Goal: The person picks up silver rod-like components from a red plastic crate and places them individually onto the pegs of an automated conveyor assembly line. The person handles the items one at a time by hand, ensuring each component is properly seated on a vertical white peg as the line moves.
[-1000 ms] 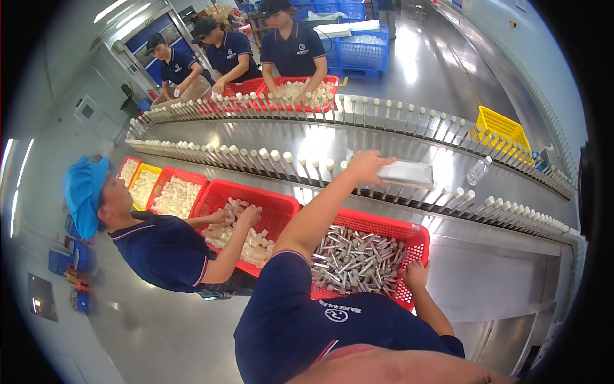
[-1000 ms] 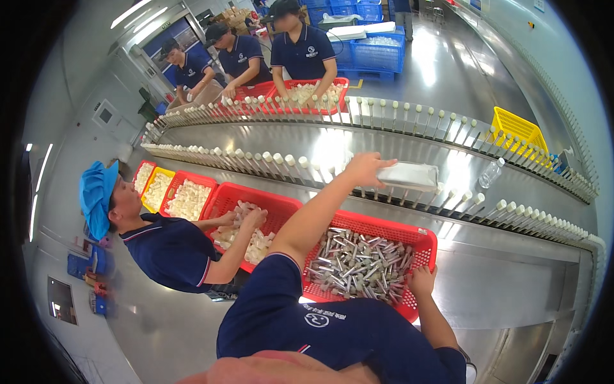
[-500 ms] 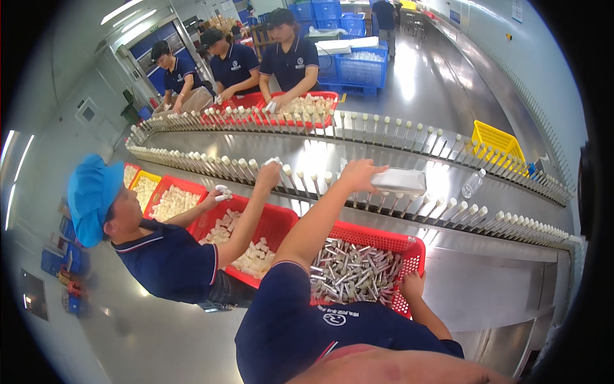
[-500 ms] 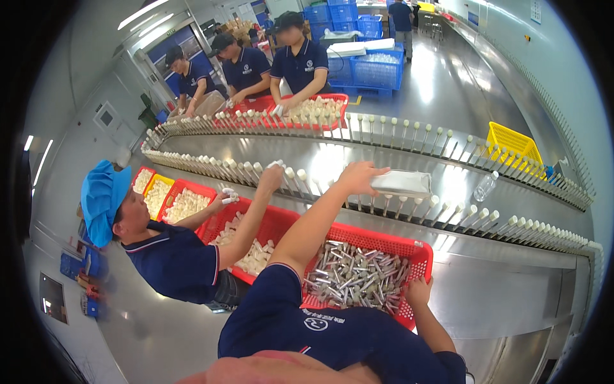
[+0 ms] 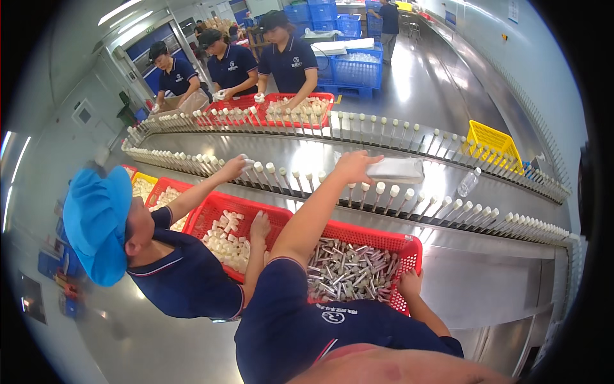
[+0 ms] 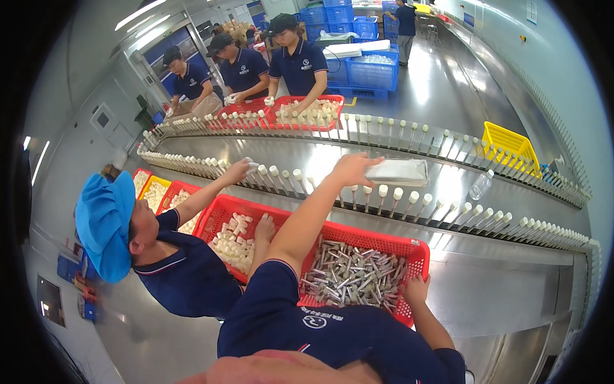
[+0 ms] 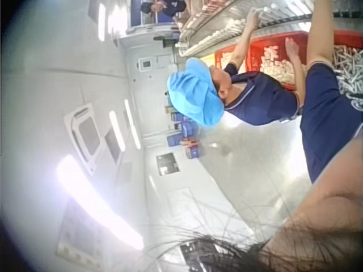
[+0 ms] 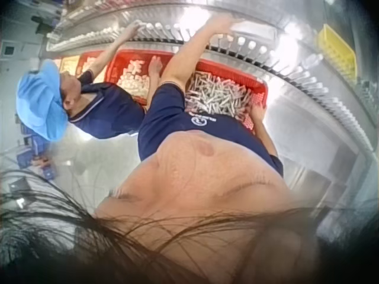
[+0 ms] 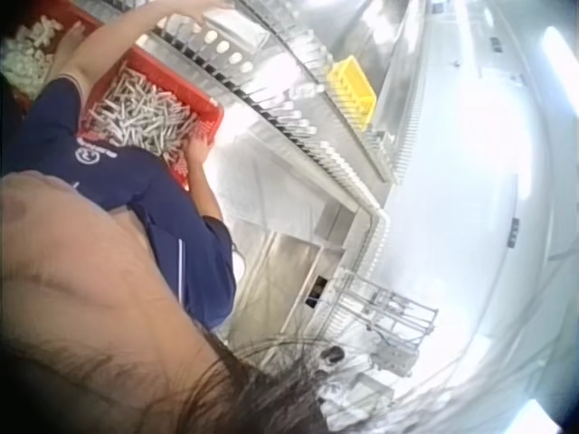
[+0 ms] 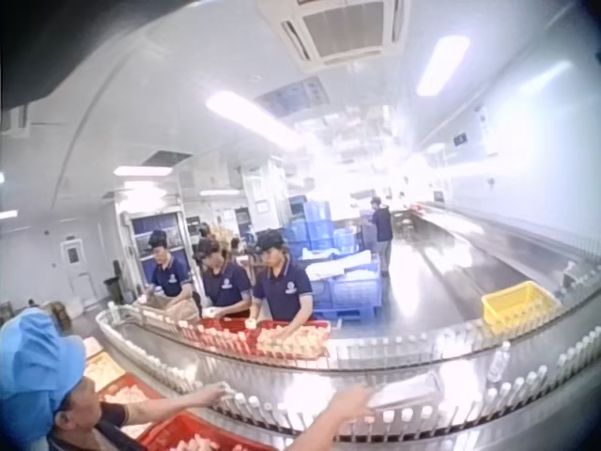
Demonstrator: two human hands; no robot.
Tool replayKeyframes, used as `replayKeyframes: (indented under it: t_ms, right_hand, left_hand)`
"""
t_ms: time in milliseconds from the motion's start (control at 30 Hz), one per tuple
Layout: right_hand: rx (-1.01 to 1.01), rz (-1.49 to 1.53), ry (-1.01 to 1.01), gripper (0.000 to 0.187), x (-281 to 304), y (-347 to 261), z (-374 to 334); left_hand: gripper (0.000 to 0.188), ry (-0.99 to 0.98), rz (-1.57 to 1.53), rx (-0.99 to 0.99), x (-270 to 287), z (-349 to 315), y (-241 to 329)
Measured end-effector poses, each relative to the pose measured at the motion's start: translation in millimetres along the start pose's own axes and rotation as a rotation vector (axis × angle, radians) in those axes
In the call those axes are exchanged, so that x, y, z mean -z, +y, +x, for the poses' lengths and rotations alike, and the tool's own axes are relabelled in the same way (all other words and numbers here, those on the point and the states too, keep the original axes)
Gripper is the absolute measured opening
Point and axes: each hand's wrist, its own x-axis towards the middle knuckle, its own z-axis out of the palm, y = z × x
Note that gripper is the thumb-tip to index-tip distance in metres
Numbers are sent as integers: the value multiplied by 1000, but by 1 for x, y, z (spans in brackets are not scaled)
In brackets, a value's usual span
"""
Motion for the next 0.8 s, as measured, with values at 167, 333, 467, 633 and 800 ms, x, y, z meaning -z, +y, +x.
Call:
replayKeyframes:
  t_ms: [167, 333, 467, 633, 800]
  right_hand:
    - [2, 14, -3, 24, 2, 4, 1]
    - [0, 36, -1, 24, -2, 12, 0]
    - [-13, 58, 2, 23, 0, 9, 10]
    - [17, 8, -49, 29, -14, 21, 25]
    - [1, 6, -93, 32, -10, 22, 16]
  left_hand:
    - [83, -35, -6, 4, -27, -3, -5]
    - [83, -76, -50, 13, -18, 10, 6]
    - [83, 40, -24, -27, -17, 15, -2]
    - [85, -93, 7, 43, -34, 14, -16]
    - [85, -5, -34, 61, -24, 20, -13]
